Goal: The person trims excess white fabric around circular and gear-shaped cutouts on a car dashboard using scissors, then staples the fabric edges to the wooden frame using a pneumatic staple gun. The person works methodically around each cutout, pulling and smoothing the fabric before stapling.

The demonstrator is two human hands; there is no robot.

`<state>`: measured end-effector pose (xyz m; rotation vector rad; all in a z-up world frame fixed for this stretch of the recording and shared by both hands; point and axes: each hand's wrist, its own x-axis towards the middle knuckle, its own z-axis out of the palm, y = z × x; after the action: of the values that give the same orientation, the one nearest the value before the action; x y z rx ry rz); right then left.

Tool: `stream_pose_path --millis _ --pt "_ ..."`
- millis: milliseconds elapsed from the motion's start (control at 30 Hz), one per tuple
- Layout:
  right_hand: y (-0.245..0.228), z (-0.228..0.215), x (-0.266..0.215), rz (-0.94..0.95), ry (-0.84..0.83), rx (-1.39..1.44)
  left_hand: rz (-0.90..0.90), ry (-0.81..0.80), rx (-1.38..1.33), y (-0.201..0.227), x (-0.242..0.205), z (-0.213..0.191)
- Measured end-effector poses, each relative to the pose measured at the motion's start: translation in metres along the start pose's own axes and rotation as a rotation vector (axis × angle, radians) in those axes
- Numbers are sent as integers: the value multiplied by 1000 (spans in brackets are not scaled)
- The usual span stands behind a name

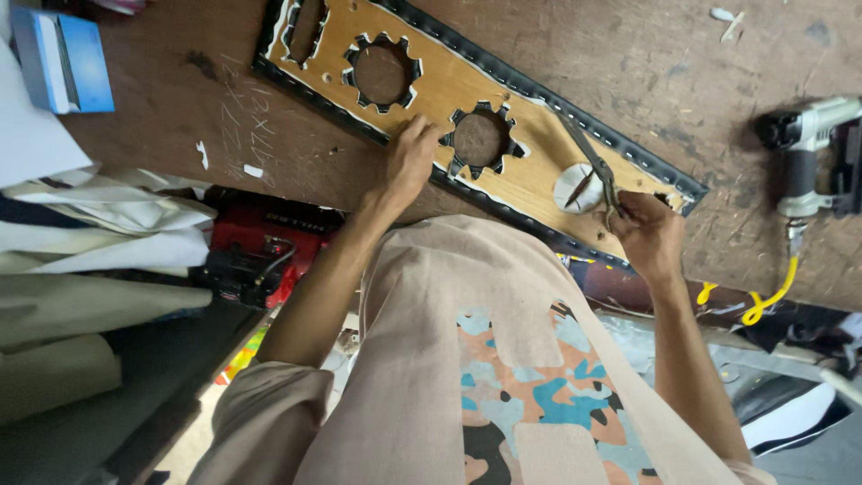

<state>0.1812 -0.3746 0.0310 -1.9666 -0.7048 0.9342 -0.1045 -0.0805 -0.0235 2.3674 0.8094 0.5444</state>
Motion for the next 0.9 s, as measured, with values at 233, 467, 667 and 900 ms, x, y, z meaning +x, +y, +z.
stream_pose_path --millis 233,467,667,900 --pt "6 -4 -31 14 57 -244 -331 -583 295 8 -35 -57" --pt "4 31 -66 162 131 -146 360 -472 10 67 69 15" --pt "28 73 -105 116 399 -30 489 -760 189 70 130 23" --pt "41 93 -97 228 557 315 413 -745 275 32 165 15"
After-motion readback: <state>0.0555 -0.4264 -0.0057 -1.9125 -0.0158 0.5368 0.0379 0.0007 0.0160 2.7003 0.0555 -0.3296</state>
